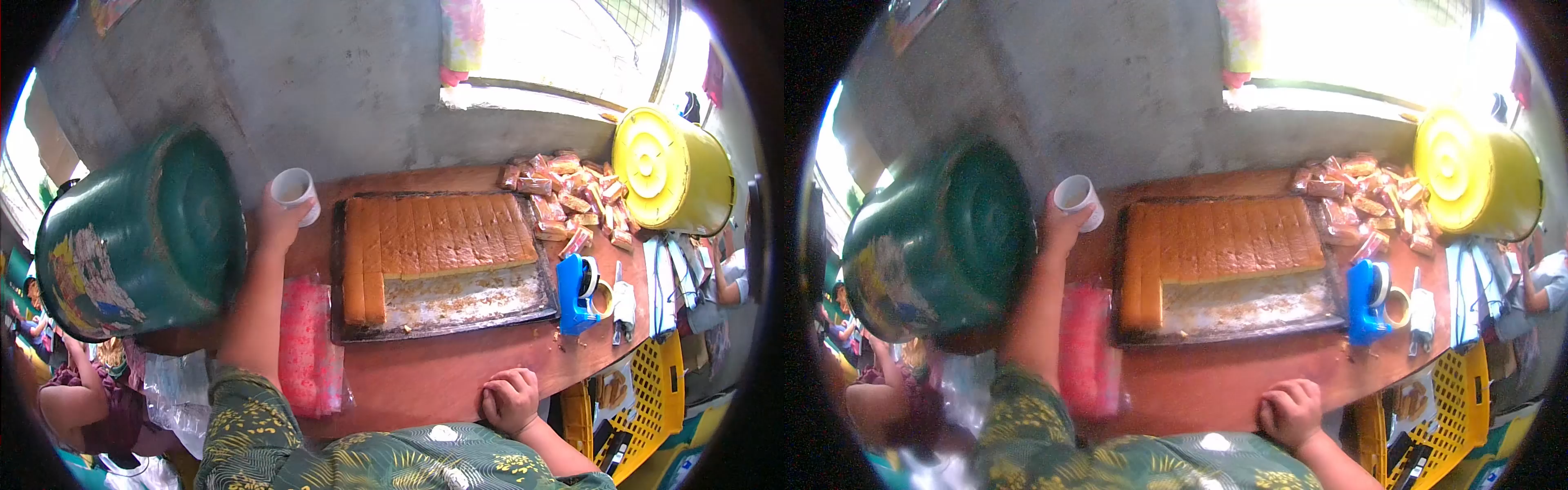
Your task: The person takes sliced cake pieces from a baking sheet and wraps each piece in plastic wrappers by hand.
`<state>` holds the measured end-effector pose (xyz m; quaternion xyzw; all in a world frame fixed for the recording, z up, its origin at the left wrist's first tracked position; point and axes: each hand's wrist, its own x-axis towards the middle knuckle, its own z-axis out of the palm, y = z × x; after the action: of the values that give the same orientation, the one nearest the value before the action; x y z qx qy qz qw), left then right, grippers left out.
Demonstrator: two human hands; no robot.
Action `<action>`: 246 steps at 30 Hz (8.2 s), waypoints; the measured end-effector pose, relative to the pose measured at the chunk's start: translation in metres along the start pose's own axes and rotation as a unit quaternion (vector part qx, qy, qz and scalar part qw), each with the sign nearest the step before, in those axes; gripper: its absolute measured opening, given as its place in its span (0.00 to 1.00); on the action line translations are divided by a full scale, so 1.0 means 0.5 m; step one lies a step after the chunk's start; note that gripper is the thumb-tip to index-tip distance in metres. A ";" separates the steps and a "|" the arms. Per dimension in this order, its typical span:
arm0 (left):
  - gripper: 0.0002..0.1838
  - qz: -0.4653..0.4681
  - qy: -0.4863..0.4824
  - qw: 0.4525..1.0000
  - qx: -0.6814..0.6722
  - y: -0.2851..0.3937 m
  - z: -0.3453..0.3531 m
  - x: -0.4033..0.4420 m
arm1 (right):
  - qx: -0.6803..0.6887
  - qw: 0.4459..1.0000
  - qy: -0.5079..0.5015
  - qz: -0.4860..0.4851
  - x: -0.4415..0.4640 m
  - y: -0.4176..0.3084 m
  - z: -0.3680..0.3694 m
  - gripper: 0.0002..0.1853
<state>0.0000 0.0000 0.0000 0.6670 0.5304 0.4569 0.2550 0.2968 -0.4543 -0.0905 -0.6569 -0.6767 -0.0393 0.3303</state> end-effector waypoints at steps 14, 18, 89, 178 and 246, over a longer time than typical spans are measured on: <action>0.58 0.263 -0.340 0.900 -0.071 0.395 -0.228 -0.324 | 0.013 1.000 0.003 0.002 0.006 -0.006 0.001 0.05; 0.56 0.290 -0.430 0.848 -0.114 0.461 -0.258 -0.367 | 0.001 1.000 0.000 -0.006 0.007 -0.005 0.002 0.05; 0.42 0.023 -0.013 0.997 -0.066 0.034 -0.023 0.036 | 0.001 1.000 -0.014 0.002 0.004 -0.002 0.001 0.06; 0.46 0.098 -0.396 0.913 -0.004 0.128 0.078 -0.691 | -0.198 0.979 -0.046 -0.004 0.229 0.088 0.007 0.21; 0.11 -0.102 -0.280 0.944 -0.143 0.072 0.037 -0.659 | 0.346 0.898 -0.092 0.257 0.032 0.007 0.073 0.06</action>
<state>0.0268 -0.3184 -0.0901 0.6669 0.4317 0.2942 0.5314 0.2868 -0.4224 -0.1122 -0.6528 -0.4824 0.3441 0.4719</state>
